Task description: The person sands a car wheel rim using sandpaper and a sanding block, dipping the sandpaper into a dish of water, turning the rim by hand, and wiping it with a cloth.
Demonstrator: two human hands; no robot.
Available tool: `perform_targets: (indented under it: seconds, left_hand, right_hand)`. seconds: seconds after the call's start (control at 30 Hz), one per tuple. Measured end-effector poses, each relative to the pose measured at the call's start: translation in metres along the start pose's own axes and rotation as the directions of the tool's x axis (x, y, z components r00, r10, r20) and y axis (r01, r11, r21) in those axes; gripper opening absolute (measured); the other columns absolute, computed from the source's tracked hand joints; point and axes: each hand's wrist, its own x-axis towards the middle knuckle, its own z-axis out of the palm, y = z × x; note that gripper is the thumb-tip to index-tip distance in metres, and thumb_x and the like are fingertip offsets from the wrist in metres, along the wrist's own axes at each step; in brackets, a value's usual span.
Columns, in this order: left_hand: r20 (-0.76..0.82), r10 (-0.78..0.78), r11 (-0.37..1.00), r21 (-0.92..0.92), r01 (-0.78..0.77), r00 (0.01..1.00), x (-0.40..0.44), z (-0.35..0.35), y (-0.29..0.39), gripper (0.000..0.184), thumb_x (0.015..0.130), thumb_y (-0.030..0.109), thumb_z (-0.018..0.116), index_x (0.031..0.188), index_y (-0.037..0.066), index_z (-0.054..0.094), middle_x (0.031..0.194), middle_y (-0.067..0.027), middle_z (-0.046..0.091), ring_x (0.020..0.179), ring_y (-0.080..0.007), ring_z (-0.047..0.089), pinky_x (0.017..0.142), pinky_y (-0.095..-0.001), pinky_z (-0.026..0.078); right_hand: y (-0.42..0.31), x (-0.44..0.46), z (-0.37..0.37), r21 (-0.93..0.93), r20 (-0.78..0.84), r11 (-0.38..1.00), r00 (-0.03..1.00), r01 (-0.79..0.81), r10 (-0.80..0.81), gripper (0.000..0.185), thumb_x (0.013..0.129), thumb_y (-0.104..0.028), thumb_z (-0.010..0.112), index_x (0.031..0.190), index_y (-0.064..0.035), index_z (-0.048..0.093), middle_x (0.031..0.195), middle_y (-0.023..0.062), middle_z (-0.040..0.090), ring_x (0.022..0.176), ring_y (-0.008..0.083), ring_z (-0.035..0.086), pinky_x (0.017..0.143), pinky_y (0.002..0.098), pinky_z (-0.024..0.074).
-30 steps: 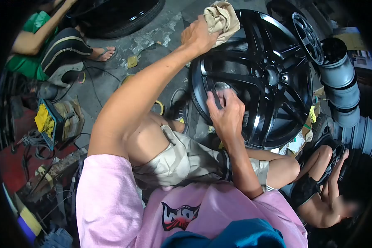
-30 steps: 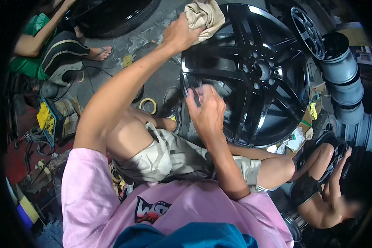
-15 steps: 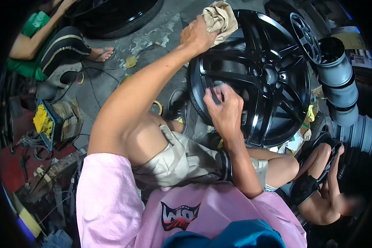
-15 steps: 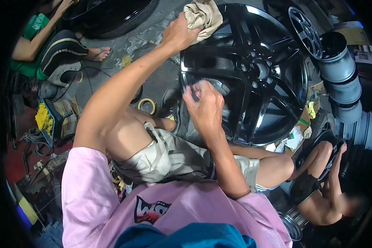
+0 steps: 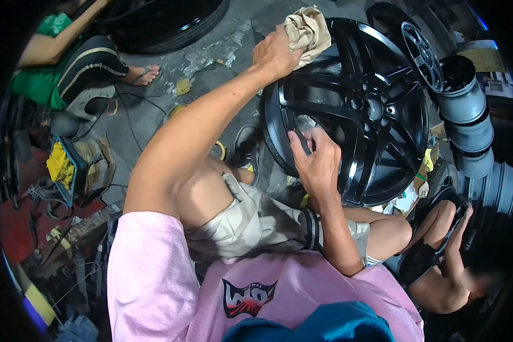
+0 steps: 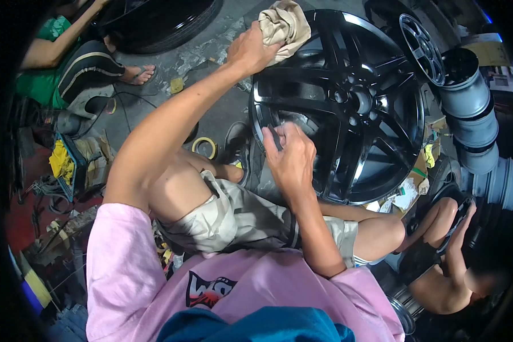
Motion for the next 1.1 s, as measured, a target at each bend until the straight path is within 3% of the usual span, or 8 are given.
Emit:
perform_targets:
  seconds: [0.27, 0.37, 0.47, 0.57, 0.63, 0.9, 1.03, 1.1]
  left_hand:
    - [0.019, -0.017, 1.000, -0.009, 0.017, 1.000, 0.000, 0.000, 0.001, 0.072, 0.093, 0.049, 0.079, 0.136, -0.003, 0.056, 0.126, -0.0289, 0.074, 0.120, -0.0469, 0.072, 0.102, -0.0544, 0.057]
    - [0.019, -0.017, 1.000, 0.008, 0.017, 1.000, 0.000, -0.001, 0.000, 0.076, 0.093, 0.055, 0.078, 0.138, -0.003, 0.056, 0.124, -0.0302, 0.075, 0.120, -0.0481, 0.071, 0.103, -0.0538, 0.057]
    - [0.027, 0.000, 0.999, -0.032, 0.001, 1.000, 0.000, 0.000, 0.002, 0.078, 0.092, 0.055, 0.078, 0.139, -0.003, 0.056, 0.125, -0.0291, 0.075, 0.121, -0.0475, 0.071, 0.103, -0.0539, 0.056]
    - [0.044, -0.017, 0.999, -0.040, 0.018, 0.999, -0.003, -0.008, 0.005, 0.070, 0.093, 0.045, 0.080, 0.137, -0.003, 0.053, 0.128, -0.0275, 0.073, 0.118, -0.0458, 0.072, 0.100, -0.0540, 0.057]
    - [0.004, 0.012, 1.000, -0.009, -0.012, 1.000, -0.003, -0.003, 0.003, 0.069, 0.093, 0.044, 0.080, 0.136, -0.004, 0.054, 0.125, -0.0272, 0.074, 0.117, -0.0453, 0.073, 0.099, -0.0538, 0.058]
    - [0.042, -0.015, 1.000, -0.026, 0.016, 0.999, 0.001, -0.003, 0.001, 0.078, 0.092, 0.051, 0.080, 0.142, -0.003, 0.054, 0.125, -0.0286, 0.075, 0.121, -0.0485, 0.070, 0.104, -0.0548, 0.055]
    - [0.006, 0.006, 1.000, -0.011, -0.006, 1.000, -0.003, -0.005, 0.005, 0.069, 0.093, 0.045, 0.080, 0.136, -0.003, 0.055, 0.125, -0.0258, 0.075, 0.117, -0.0451, 0.073, 0.100, -0.0538, 0.058]
    - [0.046, -0.012, 1.000, -0.006, 0.012, 0.999, -0.002, -0.004, 0.004, 0.068, 0.093, 0.044, 0.080, 0.135, -0.003, 0.055, 0.126, -0.0258, 0.074, 0.119, -0.0447, 0.072, 0.100, -0.0535, 0.058]
  right_hand:
    - [-0.005, 0.014, 0.011, 0.011, -0.071, 0.995, 0.992, 0.102, -0.101, 0.025, 0.093, -0.016, 0.082, 0.089, 0.0050, 0.070, 0.082, 0.0219, 0.071, 0.070, 0.0380, 0.070, 0.067, 0.0456, 0.0543]
    - [-0.001, 0.002, 0.004, 0.019, -0.009, 1.000, 1.000, -0.023, 0.023, 0.024, 0.093, -0.015, 0.082, 0.090, 0.0049, 0.070, 0.080, 0.0216, 0.070, 0.070, 0.0402, 0.068, 0.067, 0.0468, 0.0534]
    - [0.004, 0.012, 0.014, 0.068, -0.058, 0.996, 0.997, 0.057, -0.054, 0.024, 0.092, -0.015, 0.083, 0.090, 0.0047, 0.069, 0.078, 0.0211, 0.068, 0.068, 0.0393, 0.067, 0.065, 0.0469, 0.0524]
    - [0.001, 0.015, 0.016, 0.087, -0.102, 0.991, 0.990, 0.106, -0.097, 0.026, 0.091, -0.016, 0.084, 0.088, 0.0045, 0.067, 0.076, 0.0204, 0.067, 0.066, 0.0373, 0.066, 0.064, 0.0460, 0.0521]
    - [0.002, 0.002, 0.006, 0.064, -0.035, 0.998, 0.999, 0.015, -0.013, 0.027, 0.091, -0.016, 0.083, 0.087, 0.0048, 0.066, 0.076, 0.0200, 0.066, 0.065, 0.0367, 0.065, 0.064, 0.0458, 0.0518]
    - [0.002, 0.014, 0.012, 0.038, -0.044, 0.997, 0.997, 0.062, -0.060, 0.026, 0.092, -0.016, 0.083, 0.090, 0.0050, 0.069, 0.079, 0.0216, 0.069, 0.070, 0.0395, 0.069, 0.067, 0.0467, 0.0528]
    - [-0.003, 0.002, -0.003, 0.031, 0.028, 0.999, 1.000, -0.013, 0.012, 0.025, 0.092, -0.017, 0.084, 0.093, 0.0052, 0.071, 0.081, 0.0224, 0.071, 0.073, 0.0401, 0.071, 0.069, 0.0468, 0.0549]
    - [-0.001, 0.009, 0.008, 0.074, -0.038, 0.997, 0.999, 0.036, -0.033, 0.025, 0.092, -0.016, 0.083, 0.092, 0.0053, 0.071, 0.080, 0.0221, 0.070, 0.072, 0.0394, 0.071, 0.069, 0.0465, 0.0549]
